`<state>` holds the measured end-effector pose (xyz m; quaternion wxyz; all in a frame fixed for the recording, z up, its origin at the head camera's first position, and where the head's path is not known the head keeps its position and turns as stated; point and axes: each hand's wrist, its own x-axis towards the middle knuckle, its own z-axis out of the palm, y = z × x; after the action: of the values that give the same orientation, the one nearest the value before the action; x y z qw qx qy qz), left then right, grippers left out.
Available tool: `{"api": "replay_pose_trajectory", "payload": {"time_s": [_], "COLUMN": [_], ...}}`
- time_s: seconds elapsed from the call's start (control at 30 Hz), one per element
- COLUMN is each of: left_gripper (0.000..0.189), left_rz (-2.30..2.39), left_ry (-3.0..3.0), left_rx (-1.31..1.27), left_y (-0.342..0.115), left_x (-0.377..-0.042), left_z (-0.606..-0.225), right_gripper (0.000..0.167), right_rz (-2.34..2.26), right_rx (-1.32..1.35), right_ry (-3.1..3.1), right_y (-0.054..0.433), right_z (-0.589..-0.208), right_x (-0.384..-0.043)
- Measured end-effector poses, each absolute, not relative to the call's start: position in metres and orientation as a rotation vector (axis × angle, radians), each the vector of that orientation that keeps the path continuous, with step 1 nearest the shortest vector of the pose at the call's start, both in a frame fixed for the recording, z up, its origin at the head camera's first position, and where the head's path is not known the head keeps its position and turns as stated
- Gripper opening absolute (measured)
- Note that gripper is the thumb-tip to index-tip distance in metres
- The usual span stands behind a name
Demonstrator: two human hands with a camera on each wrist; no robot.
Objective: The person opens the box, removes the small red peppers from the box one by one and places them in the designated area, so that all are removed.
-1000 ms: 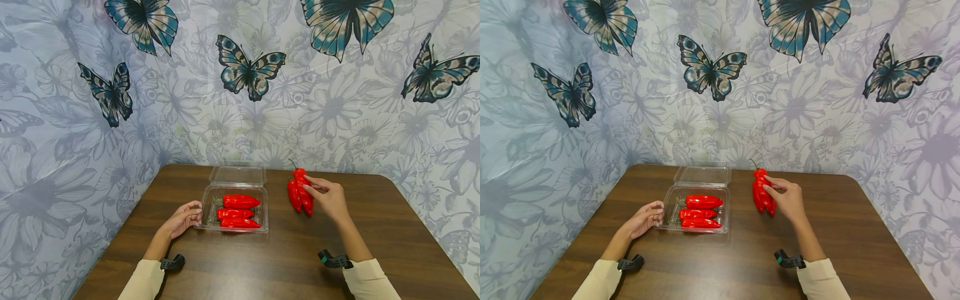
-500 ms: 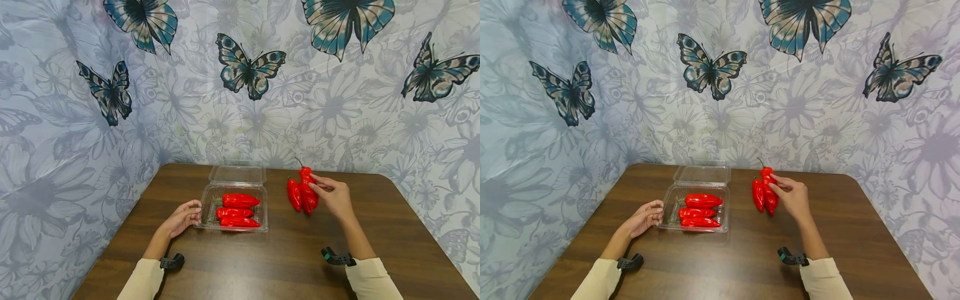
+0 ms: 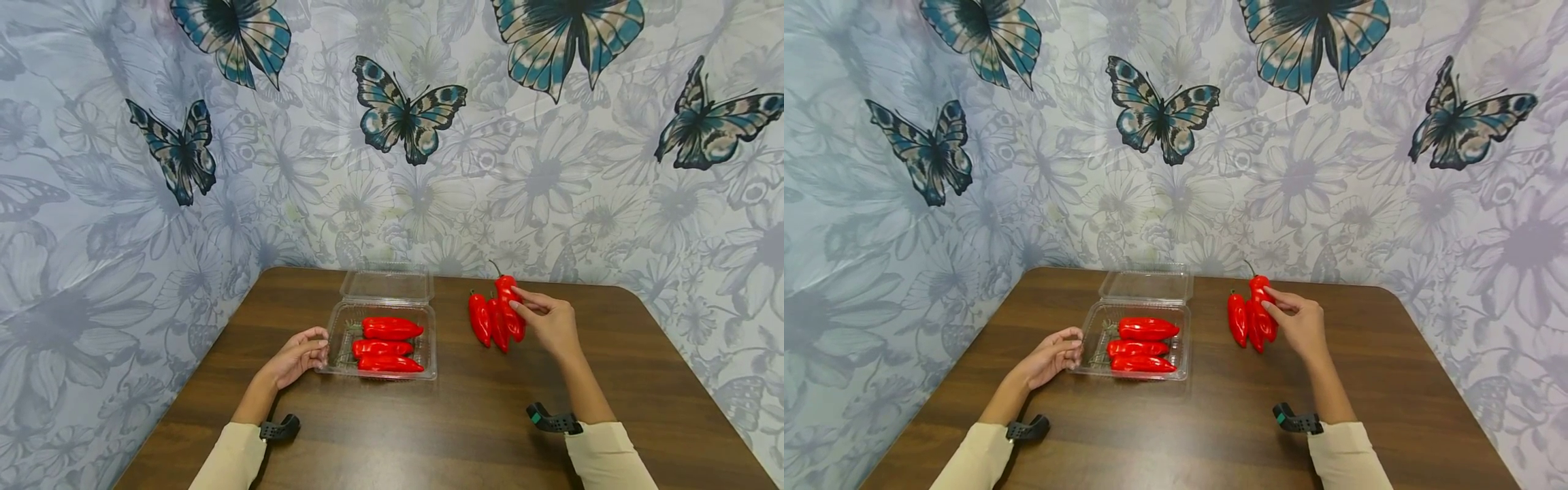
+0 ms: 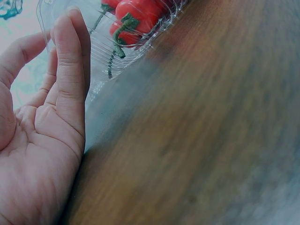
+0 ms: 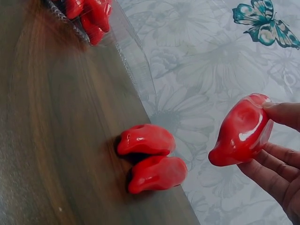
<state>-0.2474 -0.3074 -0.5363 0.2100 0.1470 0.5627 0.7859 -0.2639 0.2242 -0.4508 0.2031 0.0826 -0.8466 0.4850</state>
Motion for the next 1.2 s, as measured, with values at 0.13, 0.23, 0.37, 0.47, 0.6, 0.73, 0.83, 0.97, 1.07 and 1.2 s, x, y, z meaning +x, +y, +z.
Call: {"api": "replay_pose_trajectory", "payload": {"time_s": [0.13, 0.23, 0.37, 0.47, 0.6, 0.73, 0.83, 0.97, 1.07, 1.2], "left_gripper": [0.023, 0.022, 0.022, 0.021, 0.021, 0.02, 0.02, 0.02, 0.02, 0.023], "left_rz": [2.182, 2.185, 2.191, 2.193, 2.19, 2.189, 2.185, 2.177, 2.178, 2.185], "left_ry": [1.56, 1.555, 1.539, 1.526, 1.525, 1.536, 1.551, 1.565, 1.562, 1.554], "left_rx": [0.406, 0.403, 0.413, 0.427, 0.453, 0.446, 0.434, 0.426, 0.423, 0.426], "left_y": [-0.308, -0.308, -0.307, -0.307, -0.307, -0.307, -0.307, -0.307, -0.307, -0.308], "left_x": [-0.247, -0.247, -0.248, -0.248, -0.248, -0.248, -0.248, -0.248, -0.248, -0.249], "left_z": [-0.536, -0.535, -0.535, -0.536, -0.536, -0.536, -0.536, -0.536, -0.536, -0.536], "right_gripper": [0.034, 0.034, 0.034, 0.035, 0.035, 0.034, 0.034, 0.034, 0.034, 0.035], "right_rz": [1.341, 1.321, 1.314, 1.328, 1.327, 1.325, 1.316, 1.303, 1.305, 1.314], "right_rx": [0.209, 0.194, 0.172, 0.162, 0.151, 0.131, 0.117, 0.101, 0.088, 0.072], "right_ry": [-2.379, -2.391, -2.411, -2.425, -2.437, -2.442, -2.45, -2.461, -2.464, -2.465], "right_y": [0.227, 0.229, 0.232, 0.235, 0.237, 0.239, 0.24, 0.242, 0.243, 0.245], "right_z": [-0.453, -0.455, -0.459, -0.461, -0.463, -0.466, -0.468, -0.472, -0.475, -0.478], "right_x": [-0.264, -0.265, -0.268, -0.268, -0.27, -0.271, -0.272, -0.273, -0.274, -0.274]}}
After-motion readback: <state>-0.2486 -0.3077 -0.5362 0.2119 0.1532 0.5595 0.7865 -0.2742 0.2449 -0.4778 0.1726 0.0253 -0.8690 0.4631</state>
